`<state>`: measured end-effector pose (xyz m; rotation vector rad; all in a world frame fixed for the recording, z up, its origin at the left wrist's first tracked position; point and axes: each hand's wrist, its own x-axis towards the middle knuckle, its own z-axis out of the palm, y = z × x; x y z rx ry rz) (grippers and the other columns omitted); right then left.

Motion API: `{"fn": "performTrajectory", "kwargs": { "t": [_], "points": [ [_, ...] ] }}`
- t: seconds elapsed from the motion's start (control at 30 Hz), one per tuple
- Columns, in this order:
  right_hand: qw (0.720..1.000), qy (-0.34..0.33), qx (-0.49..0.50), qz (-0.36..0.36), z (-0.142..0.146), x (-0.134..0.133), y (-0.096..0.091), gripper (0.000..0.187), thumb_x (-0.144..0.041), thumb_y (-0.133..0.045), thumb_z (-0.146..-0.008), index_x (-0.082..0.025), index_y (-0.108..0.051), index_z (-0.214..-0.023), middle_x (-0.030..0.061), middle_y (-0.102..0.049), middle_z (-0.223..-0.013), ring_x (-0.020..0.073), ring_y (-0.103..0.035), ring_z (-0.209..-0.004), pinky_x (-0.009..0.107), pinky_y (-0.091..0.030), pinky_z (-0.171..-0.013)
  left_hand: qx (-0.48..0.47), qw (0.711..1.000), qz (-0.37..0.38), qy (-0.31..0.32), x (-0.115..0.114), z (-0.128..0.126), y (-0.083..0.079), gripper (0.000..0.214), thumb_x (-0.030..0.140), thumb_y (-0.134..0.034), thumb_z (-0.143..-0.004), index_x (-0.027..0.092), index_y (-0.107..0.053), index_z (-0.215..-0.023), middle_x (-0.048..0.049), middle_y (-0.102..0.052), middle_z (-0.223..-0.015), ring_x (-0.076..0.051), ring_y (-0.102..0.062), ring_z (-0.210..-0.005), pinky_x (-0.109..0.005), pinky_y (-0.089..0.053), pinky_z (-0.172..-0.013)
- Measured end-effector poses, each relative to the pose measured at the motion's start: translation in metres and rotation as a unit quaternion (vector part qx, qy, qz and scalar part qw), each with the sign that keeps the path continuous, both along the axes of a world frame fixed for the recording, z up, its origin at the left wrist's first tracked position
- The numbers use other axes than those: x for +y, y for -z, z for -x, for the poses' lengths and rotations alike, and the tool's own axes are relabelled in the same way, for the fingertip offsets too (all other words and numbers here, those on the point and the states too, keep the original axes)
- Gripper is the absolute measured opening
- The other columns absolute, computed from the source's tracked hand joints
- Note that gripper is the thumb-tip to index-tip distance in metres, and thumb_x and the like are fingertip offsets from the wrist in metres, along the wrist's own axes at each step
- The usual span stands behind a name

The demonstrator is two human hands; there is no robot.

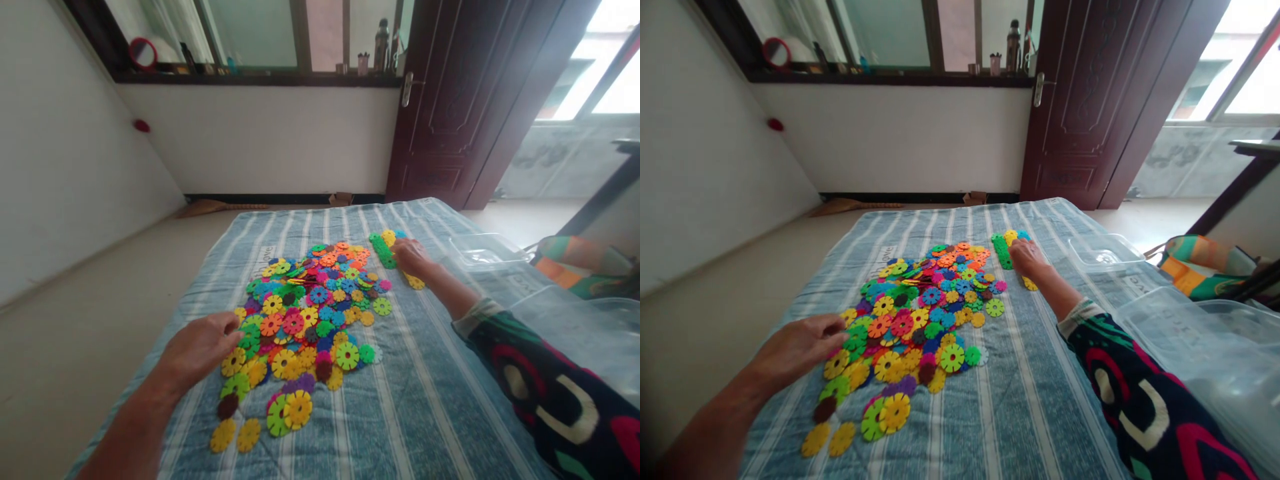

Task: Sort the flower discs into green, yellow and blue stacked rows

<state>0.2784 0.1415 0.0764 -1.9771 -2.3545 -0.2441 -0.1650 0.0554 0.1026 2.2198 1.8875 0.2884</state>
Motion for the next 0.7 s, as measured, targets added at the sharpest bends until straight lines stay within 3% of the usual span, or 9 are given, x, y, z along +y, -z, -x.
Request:
{"fn": "performTrajectory", "kwargs": {
  "t": [0.17,0.27,0.4,0.53,0.7],
  "points": [
    [0.998,-0.042,0.042,-0.020,0.016,-0.035,0.008,0.023,-0.017,-0.049,-0.094,-0.014,-0.071,-0.089,0.0113,-0.068,-0.098,0.0216,-0.060,-0.092,0.031,-0.038,-0.077,0.068,0.995,0.070,0.000,-0.003,0.005,-0.003,0.016,0.036,-0.055,-0.067,0.022,-0.057,-0.060,-0.0021,-0.062,-0.063,-0.021,-0.057,-0.063,-0.030,-0.033,-0.058],
    [0.981,-0.142,0.118,-0.060,0.034,-0.068,0.022,0.027,-0.021,-0.048,-0.096,-0.017,-0.068,-0.078,0.0081,-0.066,-0.084,0.0191,-0.057,-0.082,0.031,-0.037,-0.075,0.087,0.993,0.085,-0.004,-0.007,0.001,-0.003,0.013,0.033,-0.054,-0.068,0.021,-0.057,-0.065,0.0001,-0.060,-0.065,-0.018,-0.055,-0.066,-0.027,-0.033,-0.061],
    [0.933,-0.275,0.216,-0.082,0.063,-0.111,0.042,0.034,-0.020,-0.043,-0.098,-0.019,-0.064,-0.072,0.0059,-0.062,-0.077,0.0177,-0.054,-0.076,0.031,-0.039,-0.073,0.098,0.990,0.100,-0.011,-0.011,-0.003,-0.003,0.011,0.031,-0.055,-0.068,0.020,-0.057,-0.066,0.0003,-0.060,-0.067,-0.017,-0.054,-0.067,-0.026,-0.032,-0.060],
    [0.913,-0.296,0.269,-0.086,0.082,-0.132,0.053,0.034,-0.021,-0.043,-0.099,-0.019,-0.065,-0.074,0.0053,-0.061,-0.075,0.0175,-0.054,-0.076,0.032,-0.041,-0.073,0.101,0.991,0.085,0.000,-0.016,-0.012,-0.006,0.015,0.032,-0.053,-0.072,0.021,-0.052,-0.062,0.0006,-0.056,-0.064,-0.017,-0.052,-0.064,-0.027,-0.030,-0.058],
    [0.916,-0.288,0.264,-0.091,0.083,-0.134,0.059,0.035,-0.021,-0.041,-0.099,-0.019,-0.066,-0.074,0.0056,-0.060,-0.074,0.0172,-0.052,-0.074,0.031,-0.041,-0.071,0.116,0.991,0.065,-0.018,-0.019,-0.024,-0.006,0.017,0.034,-0.054,-0.073,0.021,-0.050,-0.062,-0.0004,-0.058,-0.065,-0.018,-0.055,-0.066,-0.027,-0.028,-0.057]
  ]
}}
